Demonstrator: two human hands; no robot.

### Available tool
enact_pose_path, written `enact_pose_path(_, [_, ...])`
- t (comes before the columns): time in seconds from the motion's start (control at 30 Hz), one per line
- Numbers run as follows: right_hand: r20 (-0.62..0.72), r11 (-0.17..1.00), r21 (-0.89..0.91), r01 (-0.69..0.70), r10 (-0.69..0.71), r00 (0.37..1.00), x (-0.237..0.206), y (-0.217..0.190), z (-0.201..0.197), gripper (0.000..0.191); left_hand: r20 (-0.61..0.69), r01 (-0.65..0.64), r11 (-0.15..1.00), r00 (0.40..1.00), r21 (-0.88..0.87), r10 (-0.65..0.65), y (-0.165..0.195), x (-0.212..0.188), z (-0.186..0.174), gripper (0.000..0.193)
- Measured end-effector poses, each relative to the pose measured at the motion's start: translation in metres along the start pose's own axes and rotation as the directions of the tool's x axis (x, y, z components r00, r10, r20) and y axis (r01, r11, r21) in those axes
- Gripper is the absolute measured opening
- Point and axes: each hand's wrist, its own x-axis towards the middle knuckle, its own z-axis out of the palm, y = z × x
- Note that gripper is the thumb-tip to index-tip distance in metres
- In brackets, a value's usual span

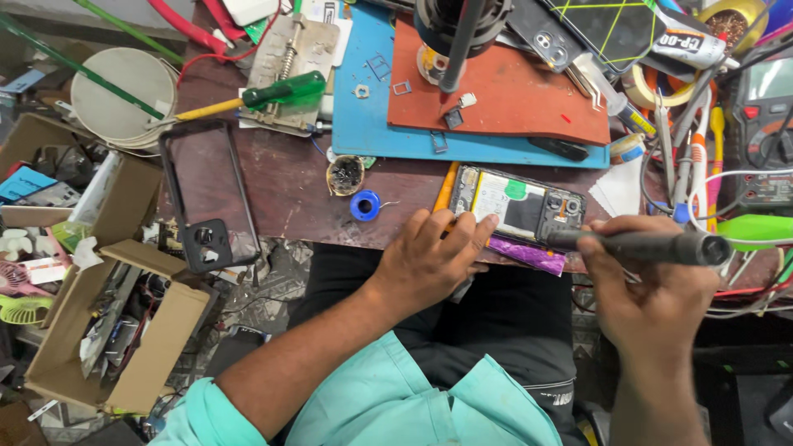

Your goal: The person uses a hot air gun to heat and remove components from a disassembled mobile phone on a cluttered workbench. They then handle a phone back cover, applying a liquid from a small bottle to its surface.

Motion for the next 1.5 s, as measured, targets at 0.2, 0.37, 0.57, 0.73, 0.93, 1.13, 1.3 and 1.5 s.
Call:
enact_pose_path(0.2, [-0.042, 0.999, -0.037, -0.021, 0.02, 0.999, 0.003, -0.001, 0.0, 0.019, -0.002, 0.015, 0.997, 1.0, -0.074, -0.015, 0.0, -0.003, 0.004, 0.066])
enact_pose_path(0.37, [-0.172, 0.99, -0.134, -0.035, 0.012, 0.985, -0.005, 0.001, 0.012, 0.017, -0.013, 0.014, 0.995, 1.0, -0.099, -0.016, 0.001, 0.004, -0.006, 0.068])
enact_pose_path(0.57, [0.066, 0.976, 0.218, 0.025, -0.04, 0.997, 0.012, 0.005, -0.006, 0.018, 0.141, 0.101, 0.947, 0.988, -0.306, -0.06, 0.006, 0.028, -0.057, 0.06])
enact_pose_path(0.73, [0.028, 0.993, 0.109, -0.041, 0.039, 0.999, 0.013, 0.007, -0.005, 0.015, 0.082, 0.199, 0.952, 0.979, -0.231, -0.184, -0.02, 0.045, -0.084, 0.017])
enact_pose_path(0.93, [-0.121, 0.996, -0.05, -0.078, 0.072, 0.99, 0.007, 0.001, 0.006, 0.016, -0.13, 0.394, 0.909, 0.917, 0.136, -0.377, -0.145, 0.099, -0.039, 0.013])
enact_pose_path(1.13, [0.053, 0.975, 0.215, -0.048, 0.037, 0.998, 0.021, -0.002, -0.013, 0.017, 0.079, 0.291, 0.871, 0.934, 0.396, -0.348, -0.223, 0.138, 0.008, 0.008])
enact_pose_path(1.3, [-0.117, 0.995, -0.018, -0.102, 0.099, 0.988, 0.012, 0.004, -0.002, 0.015, 0.166, 0.227, 0.87, 0.93, 0.438, -0.327, -0.234, 0.14, 0.023, 0.007])
enact_pose_path(1.5, [-0.088, 0.988, 0.051, -0.143, 0.147, 0.985, 0.015, 0.016, -0.012, 0.021, 0.106, 0.169, 0.883, 0.966, 0.437, -0.237, -0.234, 0.13, 0.033, 0.006])
